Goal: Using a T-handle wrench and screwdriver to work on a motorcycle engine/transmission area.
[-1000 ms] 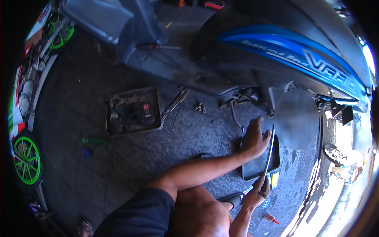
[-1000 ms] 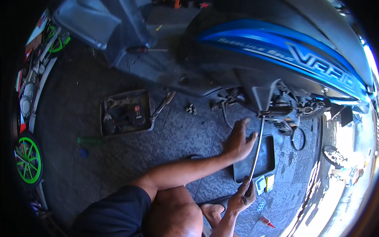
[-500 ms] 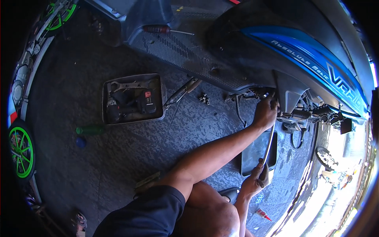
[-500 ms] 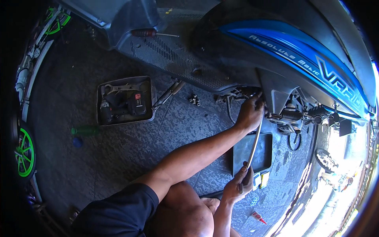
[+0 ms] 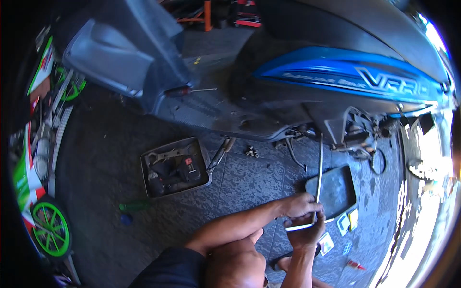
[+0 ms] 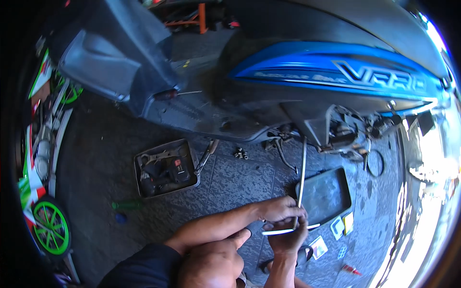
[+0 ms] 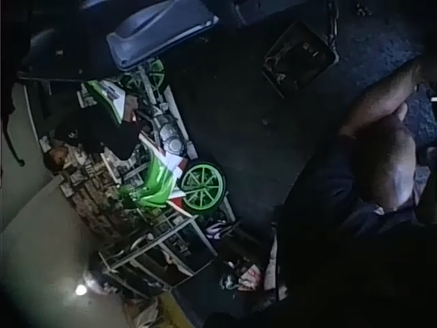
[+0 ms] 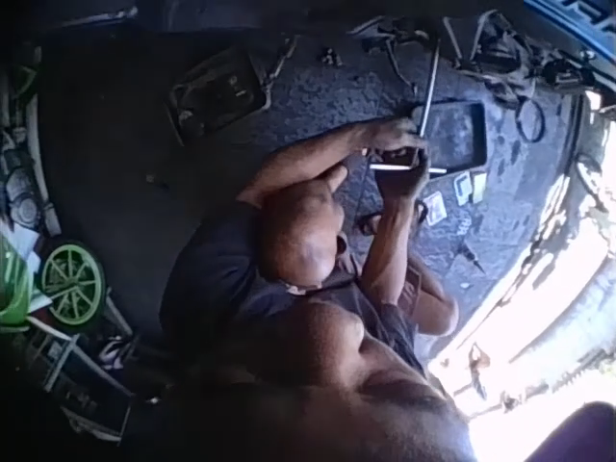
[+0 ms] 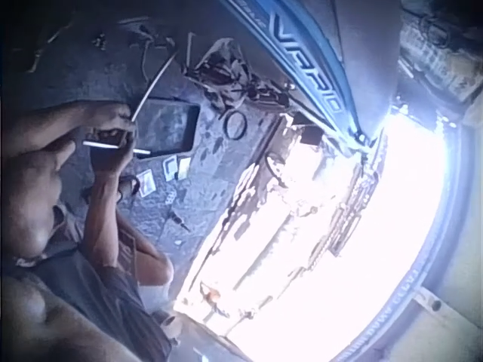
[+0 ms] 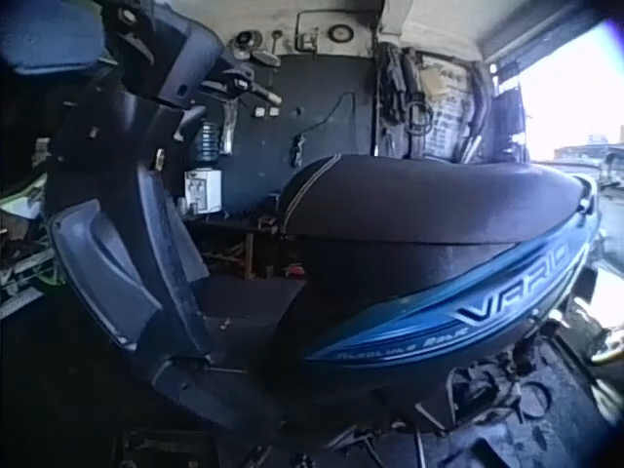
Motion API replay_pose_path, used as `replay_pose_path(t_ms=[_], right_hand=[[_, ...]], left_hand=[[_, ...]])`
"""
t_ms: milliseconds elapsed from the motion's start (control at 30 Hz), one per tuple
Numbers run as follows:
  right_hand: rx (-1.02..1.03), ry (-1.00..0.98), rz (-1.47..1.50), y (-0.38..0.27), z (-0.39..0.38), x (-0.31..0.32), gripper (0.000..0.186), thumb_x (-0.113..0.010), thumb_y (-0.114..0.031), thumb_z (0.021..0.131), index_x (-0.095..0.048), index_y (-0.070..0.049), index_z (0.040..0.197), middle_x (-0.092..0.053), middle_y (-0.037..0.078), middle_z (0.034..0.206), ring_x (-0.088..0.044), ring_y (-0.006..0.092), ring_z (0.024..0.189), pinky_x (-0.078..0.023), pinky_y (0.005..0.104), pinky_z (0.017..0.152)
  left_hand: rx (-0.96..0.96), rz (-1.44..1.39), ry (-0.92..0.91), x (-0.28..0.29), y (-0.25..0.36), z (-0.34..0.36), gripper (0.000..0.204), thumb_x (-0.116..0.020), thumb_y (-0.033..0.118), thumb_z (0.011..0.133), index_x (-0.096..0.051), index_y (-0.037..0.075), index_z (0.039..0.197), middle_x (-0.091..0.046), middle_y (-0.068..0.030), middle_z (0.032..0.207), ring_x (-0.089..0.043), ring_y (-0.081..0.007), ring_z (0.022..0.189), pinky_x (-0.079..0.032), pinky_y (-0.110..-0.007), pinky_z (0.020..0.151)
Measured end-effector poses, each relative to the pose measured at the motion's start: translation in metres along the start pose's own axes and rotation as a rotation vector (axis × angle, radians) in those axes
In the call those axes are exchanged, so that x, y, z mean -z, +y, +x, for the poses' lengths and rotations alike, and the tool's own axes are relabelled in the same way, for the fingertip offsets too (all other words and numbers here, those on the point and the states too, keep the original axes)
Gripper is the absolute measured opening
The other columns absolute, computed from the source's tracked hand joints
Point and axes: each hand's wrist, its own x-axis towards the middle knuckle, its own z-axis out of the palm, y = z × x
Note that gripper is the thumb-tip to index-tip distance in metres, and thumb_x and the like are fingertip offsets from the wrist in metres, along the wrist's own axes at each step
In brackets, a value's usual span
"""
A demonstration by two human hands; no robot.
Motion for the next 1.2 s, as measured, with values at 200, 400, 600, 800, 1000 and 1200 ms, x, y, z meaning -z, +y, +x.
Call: replay_pose_path(t_ms=[200, 400, 600, 800, 1000, 1200], right_hand=[[0.902, -0.096, -1.349, 0.019, -0.05, 0.031, 0.045, -0.057, -0.012, 0.087, -0.056, 0.007, 0.128, -0.059, 0.003, 0.073, -0.05, 0.0079, 0.063, -0.041, 0.0236, 0.057], [0.669, -0.223, -1.51, 0.03, -0.044, 0.042, 0.048, -0.046, 0.005, 0.086, -0.052, 0.0, 0.134, -0.055, 0.001, 0.071, -0.046, 0.0094, 0.058, -0.041, 0.0256, 0.053], [0.546, 0.169, -1.247, 0.017, -0.032, 0.05, 0.046, -0.053, -0.001, 0.087, -0.051, 0.002, 0.133, -0.059, 0.013, 0.072, -0.059, 0.0169, 0.064, -0.049, 0.0295, 0.061], [0.792, 0.268, -0.925, -0.003, -0.052, 0.023, 0.059, -0.055, -0.004, 0.088, -0.036, 0.002, 0.144, -0.066, 0.023, 0.081, -0.068, 0.0255, 0.068, -0.05, 0.0327, 0.06], [0.876, -0.088, -1.296, 0.034, -0.044, 0.036, 0.058, -0.061, -0.008, 0.081, -0.049, -0.005, 0.138, -0.064, 0.023, 0.082, -0.067, 0.0395, 0.073, -0.054, 0.0403, 0.07], [0.44, 0.153, -1.4, 0.025, -0.028, 0.05, 0.055, -0.06, -0.02, 0.088, -0.045, -0.005, 0.14, -0.065, 0.025, 0.085, -0.066, 0.0401, 0.074, -0.054, 0.0444, 0.066]], left_hand=[[-0.05, -0.053, 0.141, -0.004, -0.007, -0.012, 0.032, -0.056, 0.031, 0.099, -0.068, 0.004, 0.084, -0.055, 0.0038, 0.068, -0.048, -0.0059, 0.062, -0.039, -0.024, 0.058], [-0.048, -0.123, 0.151, -0.015, 0.004, -0.001, 0.03, -0.055, 0.031, 0.099, -0.065, 0.005, 0.087, -0.044, 0.0072, 0.057, -0.037, -0.0016, 0.042, -0.03, -0.019, 0.038], [0.015, -0.129, 0.227, -0.009, 0.003, 0.0, 0.029, -0.055, 0.03, 0.1, -0.063, 0.005, 0.087, -0.046, 0.0051, 0.056, -0.041, -0.004, 0.044, -0.039, -0.022, 0.04], [-0.036, -0.117, 0.295, -0.009, 0.004, -0.003, 0.028, -0.054, 0.027, 0.1, -0.063, 0.004, 0.086, -0.045, 0.0052, 0.053, -0.041, -0.0032, 0.043, -0.038, -0.021, 0.04], [-0.052, -0.121, 0.294, -0.005, -0.003, 0.001, 0.026, -0.057, 0.025, 0.099, -0.064, 0.006, 0.084, -0.045, 0.0081, 0.055, -0.04, -0.001, 0.047, -0.031, -0.019, 0.045], [-0.03, -0.141, 0.336, -0.01, 0.007, 0.006, 0.027, -0.058, 0.026, 0.098, -0.064, 0.007, 0.082, -0.046, 0.0079, 0.055, -0.04, -0.0014, 0.047, -0.03, -0.02, 0.045]])
